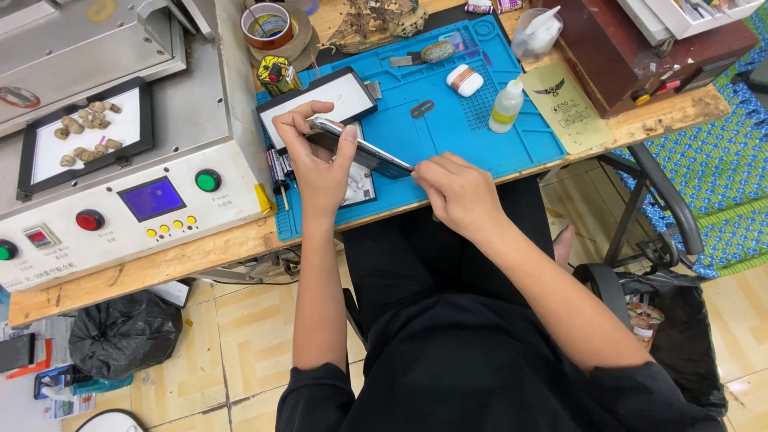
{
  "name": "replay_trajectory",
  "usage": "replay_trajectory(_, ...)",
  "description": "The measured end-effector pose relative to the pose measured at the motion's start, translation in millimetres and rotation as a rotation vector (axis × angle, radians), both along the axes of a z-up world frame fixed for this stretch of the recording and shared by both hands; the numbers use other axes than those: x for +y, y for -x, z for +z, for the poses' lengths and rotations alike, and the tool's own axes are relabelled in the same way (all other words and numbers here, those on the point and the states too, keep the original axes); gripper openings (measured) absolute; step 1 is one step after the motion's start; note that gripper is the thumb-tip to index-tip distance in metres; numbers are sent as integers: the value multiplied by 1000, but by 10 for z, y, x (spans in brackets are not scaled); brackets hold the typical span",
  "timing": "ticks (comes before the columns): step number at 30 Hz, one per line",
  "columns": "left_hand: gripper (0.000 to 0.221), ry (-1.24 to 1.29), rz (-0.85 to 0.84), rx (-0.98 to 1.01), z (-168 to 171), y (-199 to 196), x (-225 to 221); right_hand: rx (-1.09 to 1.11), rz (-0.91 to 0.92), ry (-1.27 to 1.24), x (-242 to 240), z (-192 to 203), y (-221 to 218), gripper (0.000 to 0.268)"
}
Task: Applying adhesive to a smartphone frame and assembling the back cover
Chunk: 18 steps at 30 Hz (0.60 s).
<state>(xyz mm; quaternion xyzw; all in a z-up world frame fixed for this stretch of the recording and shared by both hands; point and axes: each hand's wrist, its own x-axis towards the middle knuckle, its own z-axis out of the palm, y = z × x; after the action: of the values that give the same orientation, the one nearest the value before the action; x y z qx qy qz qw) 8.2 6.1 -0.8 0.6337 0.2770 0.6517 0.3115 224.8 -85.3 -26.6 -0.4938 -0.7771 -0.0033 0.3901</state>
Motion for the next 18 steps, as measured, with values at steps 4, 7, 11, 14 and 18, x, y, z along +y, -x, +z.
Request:
replay_trajectory(4,52,9,-7,-3,-32,34,31,-17,11,-1,-10,93,-8,20)
replay_trajectory(7,51,4,7,12,-75,54,65,-67,-6,-22,0,96,-16,21)
replay_trajectory(11,52,15,22,9,-68,38,56,86,12,-85,85,-154,38,21)
replay_trajectory(14,52,20,29,8,-76,49,55,151,15,-108,111,-224,74,19)
replay_trajectory(18,51,10,22,15,-78,33,61,160,1,-145,123,-236,70,17)
